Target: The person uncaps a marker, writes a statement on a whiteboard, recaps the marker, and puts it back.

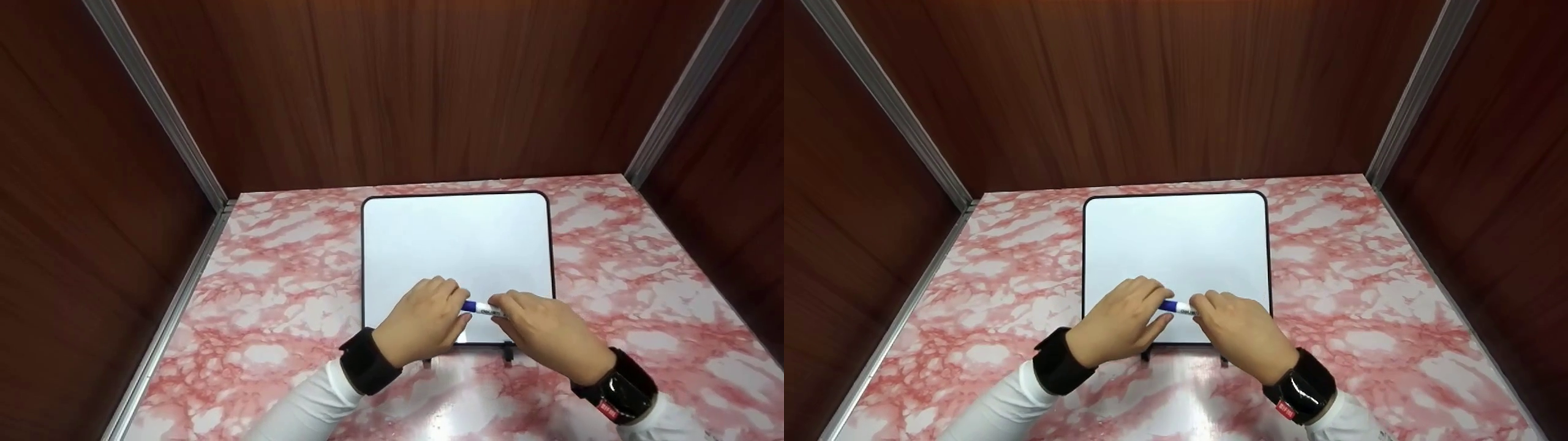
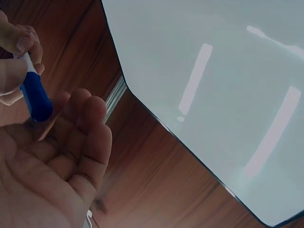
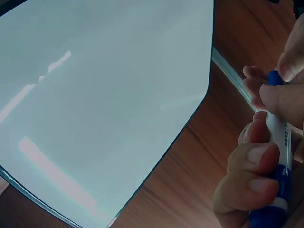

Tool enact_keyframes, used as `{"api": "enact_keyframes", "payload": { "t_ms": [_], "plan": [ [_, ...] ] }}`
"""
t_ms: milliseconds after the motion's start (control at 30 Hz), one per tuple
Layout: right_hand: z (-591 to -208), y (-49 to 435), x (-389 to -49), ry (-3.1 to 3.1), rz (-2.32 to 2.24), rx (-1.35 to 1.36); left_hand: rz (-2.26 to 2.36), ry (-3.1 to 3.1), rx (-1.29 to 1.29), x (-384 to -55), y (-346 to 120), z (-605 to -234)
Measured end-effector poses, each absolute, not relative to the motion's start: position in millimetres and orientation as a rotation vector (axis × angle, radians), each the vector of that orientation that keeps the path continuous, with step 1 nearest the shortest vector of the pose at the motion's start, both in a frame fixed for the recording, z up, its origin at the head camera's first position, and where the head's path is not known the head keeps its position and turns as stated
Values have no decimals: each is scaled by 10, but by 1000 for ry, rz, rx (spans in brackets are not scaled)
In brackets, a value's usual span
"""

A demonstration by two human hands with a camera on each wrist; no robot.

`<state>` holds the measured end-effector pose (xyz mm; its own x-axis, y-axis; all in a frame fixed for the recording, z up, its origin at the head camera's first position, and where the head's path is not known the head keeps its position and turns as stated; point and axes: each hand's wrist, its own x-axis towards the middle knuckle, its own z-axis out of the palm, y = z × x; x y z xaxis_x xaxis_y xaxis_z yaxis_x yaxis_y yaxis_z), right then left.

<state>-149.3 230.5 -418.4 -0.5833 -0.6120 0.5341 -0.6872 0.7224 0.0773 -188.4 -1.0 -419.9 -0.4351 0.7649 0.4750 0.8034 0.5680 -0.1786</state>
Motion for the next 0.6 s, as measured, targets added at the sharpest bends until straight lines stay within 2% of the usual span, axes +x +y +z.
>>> {"api": "enact_keyframes", "payload": {
  "t_ms": [600],
  "plan": [
    [-4312, 2269, -1420, -2243, 240, 1200, 82, -2341, -1454, -1777, -138, -4326]
  ]
}}
